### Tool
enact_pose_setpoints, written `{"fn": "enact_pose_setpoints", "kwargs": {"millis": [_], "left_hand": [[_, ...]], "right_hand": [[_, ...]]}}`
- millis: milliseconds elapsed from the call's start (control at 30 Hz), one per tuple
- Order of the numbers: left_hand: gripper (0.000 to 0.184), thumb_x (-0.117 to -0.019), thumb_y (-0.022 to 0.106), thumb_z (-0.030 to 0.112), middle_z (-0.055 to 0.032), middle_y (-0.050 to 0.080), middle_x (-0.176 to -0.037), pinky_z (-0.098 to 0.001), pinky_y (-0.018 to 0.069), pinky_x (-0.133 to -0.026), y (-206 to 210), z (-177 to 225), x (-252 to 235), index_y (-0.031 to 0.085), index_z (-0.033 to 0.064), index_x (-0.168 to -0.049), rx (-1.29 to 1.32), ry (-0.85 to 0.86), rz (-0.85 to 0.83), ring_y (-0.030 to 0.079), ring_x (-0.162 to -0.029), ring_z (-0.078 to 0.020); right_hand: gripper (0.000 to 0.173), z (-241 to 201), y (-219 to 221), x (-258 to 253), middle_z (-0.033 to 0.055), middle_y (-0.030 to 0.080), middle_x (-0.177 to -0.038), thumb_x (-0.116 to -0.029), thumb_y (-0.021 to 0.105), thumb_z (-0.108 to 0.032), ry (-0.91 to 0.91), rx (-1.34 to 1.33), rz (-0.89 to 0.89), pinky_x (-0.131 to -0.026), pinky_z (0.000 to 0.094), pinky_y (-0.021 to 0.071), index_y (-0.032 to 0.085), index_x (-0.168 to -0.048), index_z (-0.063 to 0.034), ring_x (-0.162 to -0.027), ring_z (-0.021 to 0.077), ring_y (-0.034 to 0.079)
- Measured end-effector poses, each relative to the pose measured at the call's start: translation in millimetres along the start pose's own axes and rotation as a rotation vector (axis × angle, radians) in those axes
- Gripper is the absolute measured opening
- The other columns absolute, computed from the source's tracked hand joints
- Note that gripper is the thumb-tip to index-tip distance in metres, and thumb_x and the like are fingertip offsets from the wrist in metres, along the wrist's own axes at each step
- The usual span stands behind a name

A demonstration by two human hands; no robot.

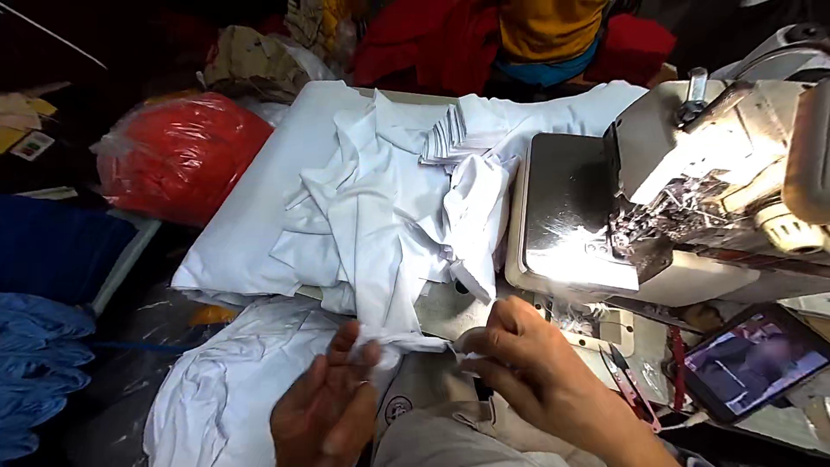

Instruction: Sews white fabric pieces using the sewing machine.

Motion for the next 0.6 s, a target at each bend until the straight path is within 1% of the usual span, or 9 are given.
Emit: {"fn": "enact_pose_setpoints", "kwargs": {"millis": [100,167,233,300,367,433,500,567,600], "left_hand": [[0.073,-0.0994,0.044,0.064,-0.0043,0.056,-0.148,-0.0203,0.0560,-0.058,10.9,-33.2,-13.4,0.044,0.0175,-0.155,-0.278,-0.155,-0.159,0.069,-0.079,-0.0062],[0.073,-0.0981,0.055,0.060,0.0018,0.067,-0.126,-0.0187,0.0561,-0.056,10.9,-38.6,-16.0,0.043,0.0170,-0.155,-0.521,-0.241,-0.184,0.066,-0.074,-0.0018],[0.052,-0.0992,0.065,0.042,0.0123,0.070,-0.106,-0.0115,0.0527,-0.064,14.4,-23.6,-13.4,0.055,0.0224,-0.146,-0.760,-0.235,-0.178,0.062,-0.076,0.0075],[0.038,-0.1000,0.065,0.026,0.0165,0.073,-0.104,-0.0075,0.0519,-0.064,18.5,1.7,-6.0,0.061,0.0293,-0.138,-0.896,-0.215,-0.139,0.062,-0.075,0.0121],[0.038,-0.1014,0.063,0.021,0.0162,0.072,-0.090,-0.0062,0.0447,-0.050,14.3,21.5,2.3,0.062,0.0334,-0.137,-0.895,-0.262,-0.026,0.055,-0.058,0.0125],[0.035,-0.1025,0.062,0.021,0.0107,0.073,-0.083,-0.0082,0.0449,-0.043,3.1,28.1,6.3,0.064,0.0303,-0.136,-0.778,-0.272,0.115,0.055,-0.050,0.0082],[0.035,-0.1047,0.058,0.022,0.0033,0.077,-0.104,-0.0107,0.0499,-0.045,-1.4,19.1,5.3,0.063,0.0234,-0.139,-0.589,-0.237,0.157,0.061,-0.054,0.0040],[0.045,-0.1073,0.050,0.035,0.0012,0.069,-0.133,-0.0142,0.0557,-0.053,6.4,-4.1,0.5,0.053,0.0200,-0.150,-0.499,-0.262,0.030,0.069,-0.068,0.0008],[0.054,-0.1065,0.049,0.044,0.0019,0.066,-0.137,-0.0165,0.0569,-0.056,10.9,-17.3,-1.8,0.047,0.0184,-0.154,-0.490,-0.295,-0.038,0.070,-0.075,-0.0006]], "right_hand": [[0.024,-26.5,10.4,0.1,0.0076,0.063,-0.082,-0.1036,0.052,-0.025,-0.118,0.081,-0.062,-0.068,0.0371,0.0505,0.073,-0.102,-0.0136,-0.077,0.0234,0.062],[0.025,-35.6,8.1,-0.8,0.0066,0.061,-0.079,-0.1041,0.054,-0.028,-0.160,0.157,-0.082,-0.062,0.0358,0.0481,0.072,-0.100,-0.0126,-0.072,0.0234,0.060],[0.034,-25.3,-2.9,-1.9,0.0034,0.062,-0.077,-0.1016,0.057,-0.044,-0.115,0.196,-0.113,-0.062,0.0361,0.0483,0.072,-0.095,-0.0132,-0.070,0.0197,0.061],[0.039,1.0,-12.4,-0.8,-0.0020,0.065,-0.077,-0.0996,0.057,-0.049,-0.059,0.185,-0.137,-0.075,0.0384,0.0472,0.074,-0.091,-0.0155,-0.074,0.0130,0.062],[0.033,17.1,-16.2,3.0,-0.0063,0.063,-0.078,-0.1029,0.054,-0.041,-0.043,0.192,-0.123,-0.089,0.0382,0.0407,0.074,-0.091,-0.0175,-0.080,0.0077,0.059],[0.028,5.7,-13.4,5.6,-0.0042,0.062,-0.075,-0.1040,0.053,-0.030,-0.053,0.237,-0.083,-0.094,0.0417,0.0435,0.073,-0.092,-0.0160,-0.077,0.0102,0.061],[0.023,-19.3,-0.5,5.3,0.0019,0.062,-0.072,-0.1030,0.053,-0.022,-0.091,0.263,-0.044,-0.073,0.0385,0.0506,0.071,-0.092,-0.0126,-0.068,0.0179,0.062],[0.017,-42.1,18.5,1.3,0.0070,0.062,-0.073,-0.1007,0.056,-0.014,-0.155,0.267,-0.040,-0.053,0.0358,0.0519,0.069,-0.091,-0.0083,-0.061,0.0227,0.062],[0.016,-49.6,26.6,-1.4,0.0079,0.062,-0.074,-0.0999,0.057,-0.011,-0.188,0.276,-0.038,-0.049,0.0336,0.0504,0.068,-0.090,-0.0067,-0.058,0.0222,0.061]]}}
Point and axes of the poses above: each hand's wrist, its own x-axis away from the middle knuckle, its own y-axis out of the palm, z = x × y, the point moved 6 cm from there along -x, towards the middle knuckle
